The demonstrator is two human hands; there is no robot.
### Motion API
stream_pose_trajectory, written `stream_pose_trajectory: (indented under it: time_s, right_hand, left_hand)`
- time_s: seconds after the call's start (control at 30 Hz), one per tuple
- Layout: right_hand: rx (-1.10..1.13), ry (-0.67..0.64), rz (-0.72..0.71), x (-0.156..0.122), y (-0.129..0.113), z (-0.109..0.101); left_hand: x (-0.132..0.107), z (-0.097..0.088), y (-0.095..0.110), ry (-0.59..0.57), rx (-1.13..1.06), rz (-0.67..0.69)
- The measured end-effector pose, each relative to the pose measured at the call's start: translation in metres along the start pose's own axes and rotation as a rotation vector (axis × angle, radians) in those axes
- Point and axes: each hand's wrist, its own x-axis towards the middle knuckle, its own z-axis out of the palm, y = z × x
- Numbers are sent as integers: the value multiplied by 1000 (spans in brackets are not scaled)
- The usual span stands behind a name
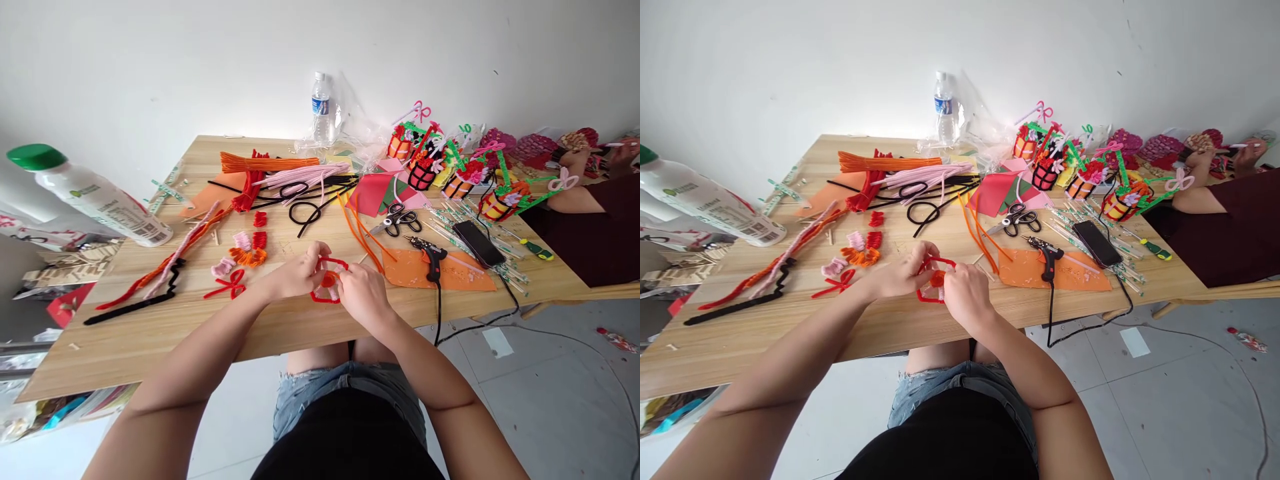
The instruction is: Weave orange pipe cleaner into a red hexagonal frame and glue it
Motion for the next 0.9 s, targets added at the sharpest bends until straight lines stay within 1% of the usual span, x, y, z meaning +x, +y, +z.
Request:
stream_pose_trajectory:
  time_s: [0.1,0.13,0.17,0.37,0.5,0.63,0.8,0.9]
  right_hand:
    - [16,-8,26,0,-1,1]
    - [24,-10,28,0,-1,2]
    - [36,-10,27,0,-1,3]
    - [112,0,29,1,-1,7]
    - [121,3,31,3,-3,9]
    - [104,11,22,5,-4,11]
    - [97,15,22,6,-2,12]
    - [88,21,16,7,-2,12]
  left_hand:
    - [2,1,2,-144,-99,-157]
    - [3,2,3,-168,-118,-199]
    - [4,4,3,-167,-128,-231]
    - [9,17,-1,-33,-156,-293]
    - [9,22,-2,-9,-196,-332]
    - [10,22,4,35,-123,-325]
    - [9,22,10,7,-148,-370]
    - [9,24,10,42,-112,-365]
